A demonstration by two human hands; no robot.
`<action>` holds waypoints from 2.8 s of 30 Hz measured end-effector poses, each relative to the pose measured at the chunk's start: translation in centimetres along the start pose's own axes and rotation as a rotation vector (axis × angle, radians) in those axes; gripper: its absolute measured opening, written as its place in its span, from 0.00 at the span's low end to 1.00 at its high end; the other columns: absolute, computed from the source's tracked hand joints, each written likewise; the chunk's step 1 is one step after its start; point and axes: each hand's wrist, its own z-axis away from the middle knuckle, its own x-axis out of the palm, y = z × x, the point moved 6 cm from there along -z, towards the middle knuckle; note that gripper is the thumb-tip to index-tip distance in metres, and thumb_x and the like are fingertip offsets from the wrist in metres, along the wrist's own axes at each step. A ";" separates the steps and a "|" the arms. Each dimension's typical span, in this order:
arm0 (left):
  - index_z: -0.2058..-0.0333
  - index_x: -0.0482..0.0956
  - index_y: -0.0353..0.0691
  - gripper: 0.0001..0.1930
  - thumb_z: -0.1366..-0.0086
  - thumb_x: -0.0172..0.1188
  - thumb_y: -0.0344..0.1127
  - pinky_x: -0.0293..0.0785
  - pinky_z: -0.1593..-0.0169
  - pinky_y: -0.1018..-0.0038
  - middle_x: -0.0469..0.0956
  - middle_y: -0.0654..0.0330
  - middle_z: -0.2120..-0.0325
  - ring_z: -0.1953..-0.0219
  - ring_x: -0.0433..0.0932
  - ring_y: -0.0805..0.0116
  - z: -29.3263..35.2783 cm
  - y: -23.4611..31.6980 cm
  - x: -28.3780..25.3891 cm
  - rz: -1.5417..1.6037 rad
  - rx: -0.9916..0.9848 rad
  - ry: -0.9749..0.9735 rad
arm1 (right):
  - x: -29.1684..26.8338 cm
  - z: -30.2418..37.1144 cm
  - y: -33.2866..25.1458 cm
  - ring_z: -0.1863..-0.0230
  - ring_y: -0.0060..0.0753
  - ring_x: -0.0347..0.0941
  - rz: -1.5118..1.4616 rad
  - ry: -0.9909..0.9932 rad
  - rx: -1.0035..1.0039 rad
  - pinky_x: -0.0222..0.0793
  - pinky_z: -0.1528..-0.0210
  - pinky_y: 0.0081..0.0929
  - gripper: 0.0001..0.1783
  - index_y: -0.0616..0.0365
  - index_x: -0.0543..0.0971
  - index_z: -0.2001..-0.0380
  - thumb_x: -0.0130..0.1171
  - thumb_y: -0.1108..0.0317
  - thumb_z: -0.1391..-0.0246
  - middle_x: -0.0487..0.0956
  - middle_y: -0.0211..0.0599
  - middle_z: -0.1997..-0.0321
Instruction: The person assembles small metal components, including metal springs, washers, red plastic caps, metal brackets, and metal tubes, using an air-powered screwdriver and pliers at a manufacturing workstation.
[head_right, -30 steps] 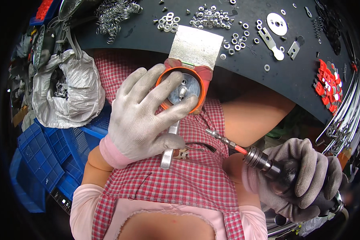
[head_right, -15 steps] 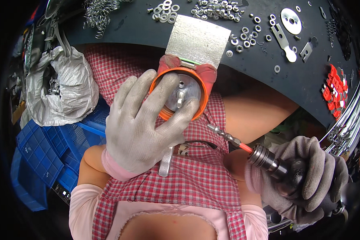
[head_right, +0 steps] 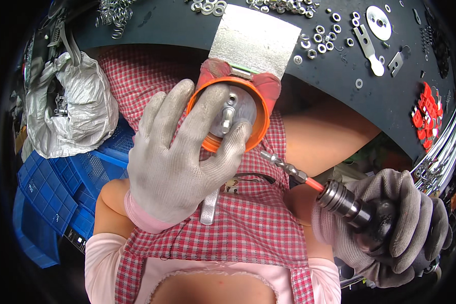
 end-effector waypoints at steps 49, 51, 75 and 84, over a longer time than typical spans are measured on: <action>0.61 0.78 0.45 0.18 0.52 0.65 0.40 0.79 0.67 0.73 0.74 0.57 0.61 0.58 0.75 0.60 0.2 -1.0 0.2 0.134 -0.256 0.389 | 7.0 0.2 8.4 0.66 0.35 0.72 0.667 -0.589 0.157 0.68 0.72 0.26 0.29 0.61 0.58 0.40 0.45 0.58 0.42 0.71 0.53 0.49; 0.61 0.78 0.45 0.18 0.52 0.65 0.40 0.79 0.67 0.73 0.74 0.57 0.61 0.58 0.75 0.59 0.1 -0.8 0.3 0.134 -0.249 0.362 | 6.9 0.0 8.4 0.66 0.35 0.72 0.669 -0.586 0.157 0.68 0.73 0.26 0.29 0.60 0.58 0.40 0.45 0.58 0.42 0.71 0.53 0.49; 0.59 0.77 0.46 0.19 0.53 0.60 0.30 0.66 0.46 0.54 0.71 0.53 0.52 0.47 0.68 0.49 0.4 0.0 -0.8 0.062 0.074 0.233 | 6.0 -2.3 4.6 0.80 0.23 0.71 1.126 -0.300 0.072 0.62 0.84 0.13 0.24 0.67 0.65 0.47 0.53 0.67 0.44 0.77 0.46 0.63; 0.67 0.77 0.40 0.12 0.39 0.58 0.43 0.69 0.59 0.63 0.76 0.58 0.69 0.63 0.75 0.55 -1.9 0.4 -8.1 0.293 0.286 0.521 | 4.3 -1.1 4.9 0.79 0.15 0.68 1.123 -0.141 0.114 0.66 0.76 0.16 0.10 0.65 0.72 0.65 0.57 0.75 0.53 0.75 0.28 0.78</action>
